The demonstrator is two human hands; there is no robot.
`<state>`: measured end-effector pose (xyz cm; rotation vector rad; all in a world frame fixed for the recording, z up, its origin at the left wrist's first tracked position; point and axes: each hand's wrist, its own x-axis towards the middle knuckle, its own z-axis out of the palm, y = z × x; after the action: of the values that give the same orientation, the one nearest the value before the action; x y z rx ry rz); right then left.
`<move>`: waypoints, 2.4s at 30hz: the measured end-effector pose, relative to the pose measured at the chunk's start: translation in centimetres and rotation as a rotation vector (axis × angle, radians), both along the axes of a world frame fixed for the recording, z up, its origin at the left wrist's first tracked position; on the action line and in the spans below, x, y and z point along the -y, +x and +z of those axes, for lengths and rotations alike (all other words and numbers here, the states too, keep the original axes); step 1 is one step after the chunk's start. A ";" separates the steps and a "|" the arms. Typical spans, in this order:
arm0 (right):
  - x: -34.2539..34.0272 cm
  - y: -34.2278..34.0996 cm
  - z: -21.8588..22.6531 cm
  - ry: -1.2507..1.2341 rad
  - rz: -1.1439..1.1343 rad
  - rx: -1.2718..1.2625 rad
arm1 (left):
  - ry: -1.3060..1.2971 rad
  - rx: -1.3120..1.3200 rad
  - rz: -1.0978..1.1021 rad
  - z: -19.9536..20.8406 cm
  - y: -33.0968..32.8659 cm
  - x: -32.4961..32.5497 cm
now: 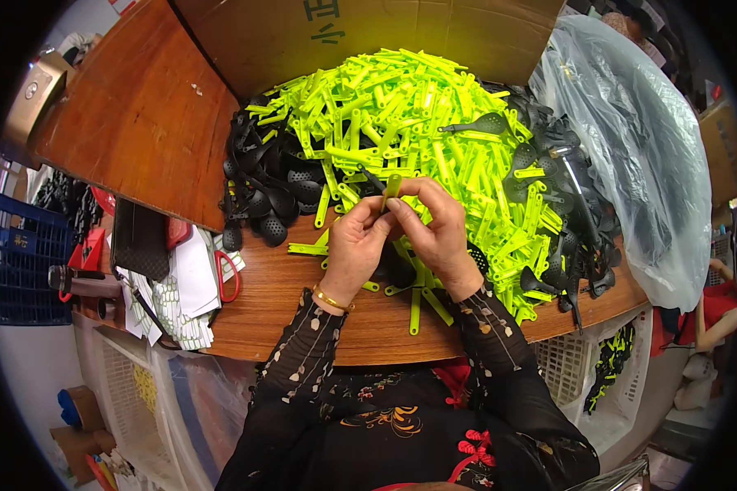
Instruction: Assembling neon green plastic handles onto black components for toy manufacturing.
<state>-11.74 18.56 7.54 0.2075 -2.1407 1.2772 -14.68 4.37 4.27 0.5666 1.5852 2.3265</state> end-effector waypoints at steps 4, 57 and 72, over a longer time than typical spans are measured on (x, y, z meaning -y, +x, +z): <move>-1.0 -0.3 -0.6 -0.115 0.061 0.094 | -0.043 -0.005 -0.060 0.1 -0.6 0.1; -7.0 -12.7 2.6 0.797 -0.374 0.013 | 0.221 0.302 -0.064 0.6 -1.9 1.3; -4.3 -15.3 2.2 0.910 -0.397 0.026 | 0.208 0.296 -0.043 -0.1 -2.2 1.5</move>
<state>-27.05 22.82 9.75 0.1200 -2.4779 0.0324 -16.91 2.91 4.22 0.2775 1.1983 2.4246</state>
